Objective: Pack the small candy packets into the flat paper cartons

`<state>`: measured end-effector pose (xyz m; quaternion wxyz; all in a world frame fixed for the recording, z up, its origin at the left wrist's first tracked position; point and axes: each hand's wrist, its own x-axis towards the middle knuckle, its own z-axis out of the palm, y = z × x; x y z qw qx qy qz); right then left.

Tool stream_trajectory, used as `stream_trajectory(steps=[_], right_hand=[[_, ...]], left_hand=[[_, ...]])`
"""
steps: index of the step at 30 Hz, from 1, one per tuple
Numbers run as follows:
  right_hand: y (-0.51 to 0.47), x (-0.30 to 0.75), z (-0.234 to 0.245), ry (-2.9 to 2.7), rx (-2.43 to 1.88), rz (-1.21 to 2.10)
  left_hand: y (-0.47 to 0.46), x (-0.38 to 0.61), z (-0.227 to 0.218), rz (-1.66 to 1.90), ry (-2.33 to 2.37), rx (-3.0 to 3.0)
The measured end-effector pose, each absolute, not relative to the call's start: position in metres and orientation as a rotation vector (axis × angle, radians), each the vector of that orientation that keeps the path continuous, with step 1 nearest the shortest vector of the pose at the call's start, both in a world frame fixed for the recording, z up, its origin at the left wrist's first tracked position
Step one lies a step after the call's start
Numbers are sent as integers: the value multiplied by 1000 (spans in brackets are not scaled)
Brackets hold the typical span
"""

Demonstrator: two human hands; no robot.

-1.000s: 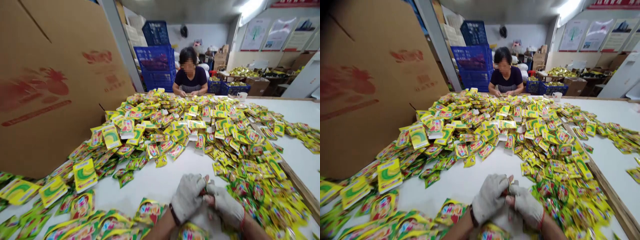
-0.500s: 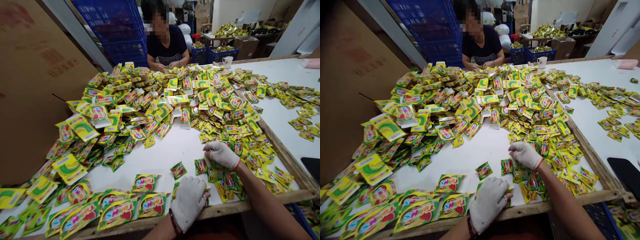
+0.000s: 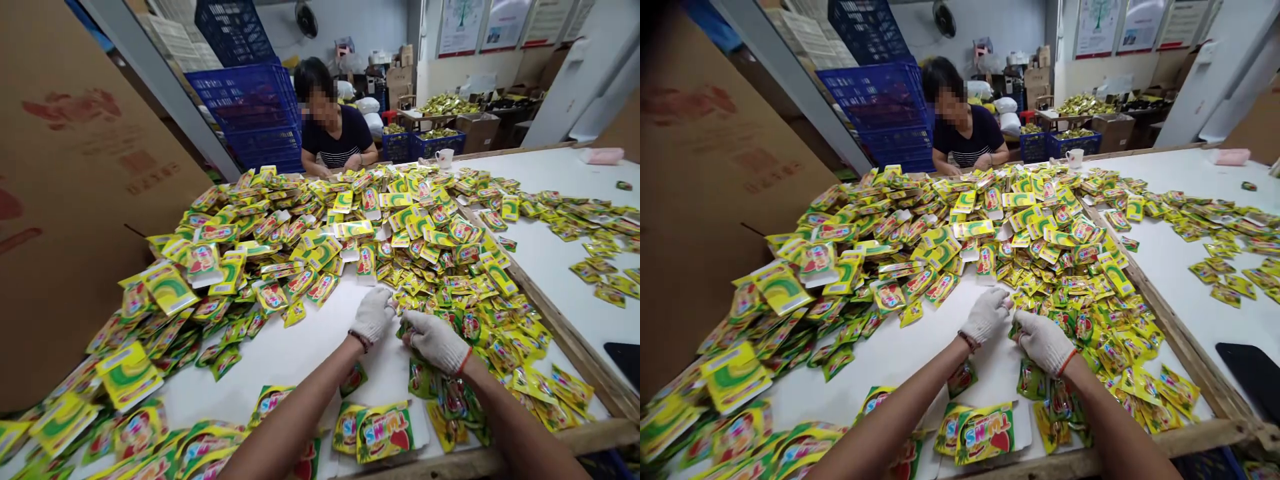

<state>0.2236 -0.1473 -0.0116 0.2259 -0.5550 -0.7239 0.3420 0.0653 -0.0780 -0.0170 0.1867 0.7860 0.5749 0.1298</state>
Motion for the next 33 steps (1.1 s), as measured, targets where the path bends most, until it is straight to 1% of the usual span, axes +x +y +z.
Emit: stream_trajectory(steps=[5,12,18,22,28,33], right_hand=[[-130,249,-13,-1621,-1562,888],[-123,251,-12,-1457,-1555,827],[-126,250,-11,-1331,-1572,956],[-127,252,-12,-1260,-1592,993],[-129,237,-18,-1251,-1635,835],[-136,221,-19,-1343,-1702,653]], left_hand=[[-56,102,-27,365,1671,2147],[-67,94,-30,391,1629,2070],[-60,114,-27,526,1585,1844],[-66,106,-27,687,1470,1576],[-104,80,-25,943,1253,1105],[-132,85,-19,1089,1144,848]])
